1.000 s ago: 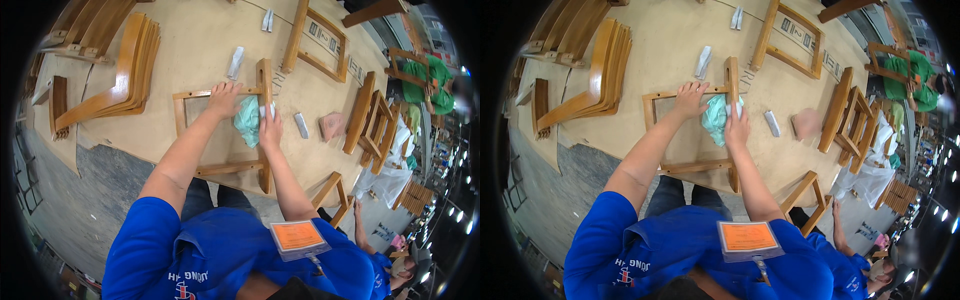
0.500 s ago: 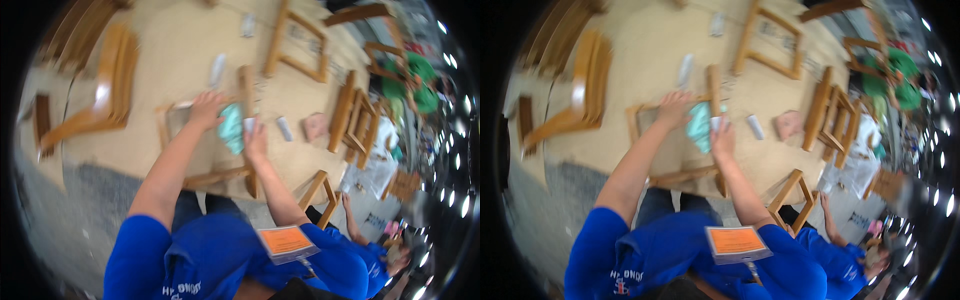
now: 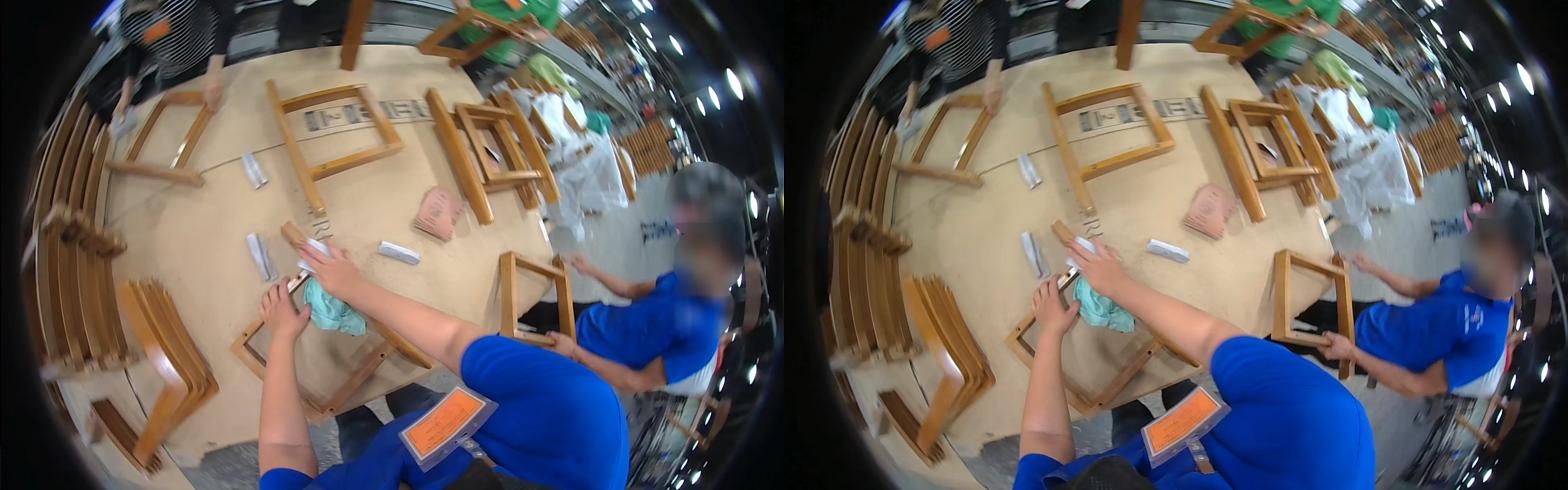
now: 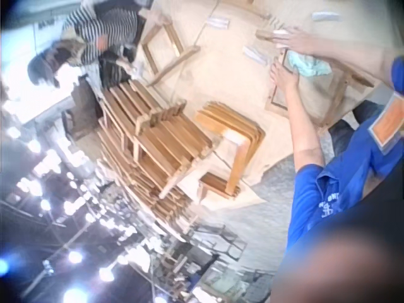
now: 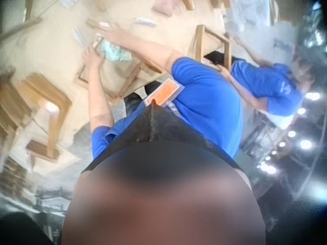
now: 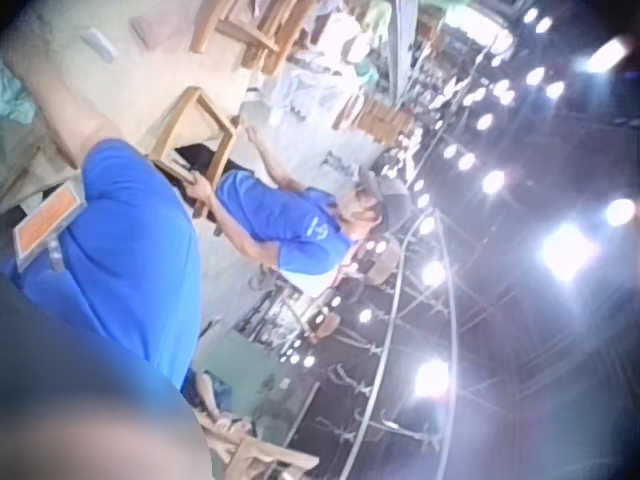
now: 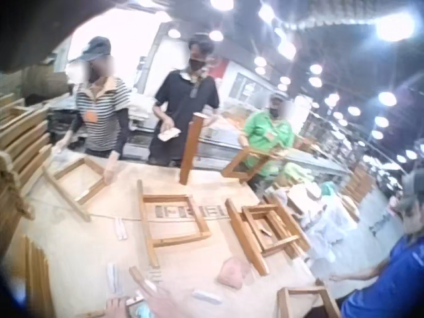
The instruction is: The person wipes wooden chair frame parts with a cloth on a workbench, handling each piece one at a time, turning them over to wipe multiple sides, and placing them back on the table. Other workers are visible in the background performing similar actions.
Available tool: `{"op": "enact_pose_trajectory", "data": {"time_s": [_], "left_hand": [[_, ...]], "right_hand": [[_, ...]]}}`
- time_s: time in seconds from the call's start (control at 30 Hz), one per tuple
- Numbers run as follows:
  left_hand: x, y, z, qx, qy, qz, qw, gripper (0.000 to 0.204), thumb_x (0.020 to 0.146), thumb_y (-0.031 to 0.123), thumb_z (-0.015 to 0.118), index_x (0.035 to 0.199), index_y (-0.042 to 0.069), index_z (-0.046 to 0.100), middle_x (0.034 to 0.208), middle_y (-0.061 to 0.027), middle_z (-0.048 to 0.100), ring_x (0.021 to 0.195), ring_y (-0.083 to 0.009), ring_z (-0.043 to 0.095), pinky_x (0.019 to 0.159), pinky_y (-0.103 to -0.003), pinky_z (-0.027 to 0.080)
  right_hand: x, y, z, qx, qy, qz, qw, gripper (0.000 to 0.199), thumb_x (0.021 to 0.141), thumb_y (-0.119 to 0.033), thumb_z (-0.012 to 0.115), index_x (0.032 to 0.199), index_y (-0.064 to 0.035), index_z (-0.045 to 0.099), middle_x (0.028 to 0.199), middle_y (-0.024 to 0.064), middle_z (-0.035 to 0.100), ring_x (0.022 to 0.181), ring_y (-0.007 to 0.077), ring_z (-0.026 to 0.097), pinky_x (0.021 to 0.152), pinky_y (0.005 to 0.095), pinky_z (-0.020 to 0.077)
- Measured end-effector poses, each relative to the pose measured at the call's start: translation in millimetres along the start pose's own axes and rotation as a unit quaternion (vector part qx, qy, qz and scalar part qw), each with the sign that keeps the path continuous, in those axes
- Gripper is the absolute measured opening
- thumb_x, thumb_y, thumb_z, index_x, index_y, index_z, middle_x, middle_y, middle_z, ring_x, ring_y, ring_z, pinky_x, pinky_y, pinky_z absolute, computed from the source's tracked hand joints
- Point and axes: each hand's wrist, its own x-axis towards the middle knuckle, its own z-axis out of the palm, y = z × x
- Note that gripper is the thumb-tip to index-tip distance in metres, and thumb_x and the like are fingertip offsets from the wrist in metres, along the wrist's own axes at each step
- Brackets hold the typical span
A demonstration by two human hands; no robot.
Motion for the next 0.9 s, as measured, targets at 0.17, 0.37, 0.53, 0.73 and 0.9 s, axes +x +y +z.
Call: {"op": "enact_pose_trajectory", "data": {"time_s": [0.17,0.37,0.53,0.73,0.9], "left_hand": [[0,-4,0,0.006,-0.021,0.002,1.0,0.08,0.067,0.036,0.074,0.137,0.016,0.042,0.127,-0.0101,0.048,0.122,-0.0312,0.041,0.105,-0.047,0.028],[3,-7,4,0.001,-0.023,-0.001,1.0,0.077,0.069,0.034,0.072,0.137,0.017,0.041,0.128,-0.0104,0.048,0.122,-0.032,0.041,0.106,-0.048,0.028],[2,-12,8,0.006,-0.018,0.007,1.0,0.076,0.068,0.034,0.071,0.137,0.018,0.042,0.129,-0.0105,0.048,0.123,-0.0319,0.041,0.106,-0.048,0.028],[6,-13,11,-0.018,-0.01,0.017,1.0,0.076,0.068,0.036,0.07,0.137,0.016,0.042,0.133,-0.011,0.047,0.124,-0.0321,0.041,0.106,-0.048,0.029],[5,-14,9,-0.045,-0.005,-0.003,0.999,0.07,0.069,0.034,0.07,0.133,0.018,0.046,0.133,-0.0102,0.047,0.123,-0.0302,0.042,0.104,-0.045,0.03]], "right_hand": [[10,0,-5,-0.075,0.013,-0.019,0.997,0.058,0.089,-0.027,0.054,0.145,-0.0238,0.036,0.157,-0.0046,0.017,0.137,0.0391,0.023,0.097,0.0694,0.0316],[-88,12,7,-0.066,-0.003,-0.012,0.998,0.06,0.087,-0.021,0.053,0.145,-0.0242,0.036,0.157,-0.0035,0.015,0.137,0.0398,0.022,0.096,0.0696,0.0315],[-19,6,9,-0.035,0.021,-0.035,0.999,0.059,0.087,-0.019,0.053,0.144,-0.021,0.039,0.157,-0.0041,0.017,0.137,0.0379,0.024,0.093,0.0663,0.0354],[1,17,5,0.009,-0.052,-0.043,0.998,0.057,0.085,-0.016,0.053,0.141,-0.0181,0.042,0.153,-0.0044,0.028,0.134,0.0352,0.03,0.092,0.0588,0.0386],[-152,35,-4,-0.052,-0.025,-0.132,0.99,0.054,0.081,-0.016,0.058,0.135,-0.0129,0.049,0.148,-0.0041,0.036,0.122,0.0344,0.041,0.087,0.0471,0.0408]]}}
